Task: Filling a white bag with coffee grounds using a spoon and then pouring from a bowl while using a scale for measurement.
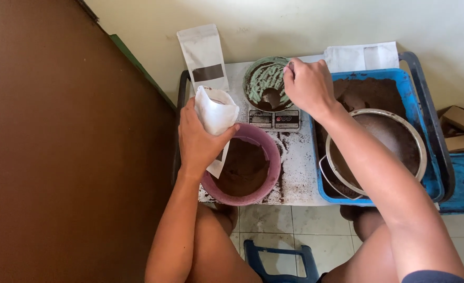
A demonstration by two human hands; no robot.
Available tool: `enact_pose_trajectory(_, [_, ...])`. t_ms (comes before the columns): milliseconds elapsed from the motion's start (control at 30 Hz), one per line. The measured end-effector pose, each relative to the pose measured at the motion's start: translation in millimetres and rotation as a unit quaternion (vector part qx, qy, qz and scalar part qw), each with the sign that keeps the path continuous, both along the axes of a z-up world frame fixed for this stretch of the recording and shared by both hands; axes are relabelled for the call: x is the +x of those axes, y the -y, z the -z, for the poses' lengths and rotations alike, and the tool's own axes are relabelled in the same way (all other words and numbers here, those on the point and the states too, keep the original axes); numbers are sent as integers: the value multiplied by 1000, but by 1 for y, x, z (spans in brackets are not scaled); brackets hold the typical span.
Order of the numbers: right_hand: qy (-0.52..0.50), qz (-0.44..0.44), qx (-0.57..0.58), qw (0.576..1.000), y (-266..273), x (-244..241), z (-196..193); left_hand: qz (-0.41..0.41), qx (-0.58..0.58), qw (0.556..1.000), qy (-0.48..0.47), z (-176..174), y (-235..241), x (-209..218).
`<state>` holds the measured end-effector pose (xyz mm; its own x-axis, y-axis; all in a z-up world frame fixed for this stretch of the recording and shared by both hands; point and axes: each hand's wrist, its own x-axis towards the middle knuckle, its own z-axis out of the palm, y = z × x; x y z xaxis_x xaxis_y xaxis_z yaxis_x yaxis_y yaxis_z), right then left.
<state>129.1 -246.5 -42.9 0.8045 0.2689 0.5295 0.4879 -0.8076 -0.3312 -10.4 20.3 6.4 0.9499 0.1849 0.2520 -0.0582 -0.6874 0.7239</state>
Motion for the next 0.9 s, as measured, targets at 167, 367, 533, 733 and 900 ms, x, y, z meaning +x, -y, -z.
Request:
enact_pose_trajectory(167, [-22, 2, 30, 999, -9, 8, 7, -3, 4, 1000, 5, 3, -7, 0])
enact_pose_trajectory(367, [-111, 59, 100, 987, -19, -2, -17, -6, 15, 999, 35, 10, -12, 3])
enact_pose_trajectory(533, [-213, 124, 143, 959, 2, 5, -28, -7, 20, 999, 30, 15, -9, 3])
enact_pose_trajectory(733, [-166, 78, 267, 946, 35, 1, -64, 16, 25, 999, 27, 11, 2, 7])
enact_pose_trajectory(900, [-121, -20, 383, 916, 44, -20, -95, 28, 27, 999, 36, 9, 18, 8])
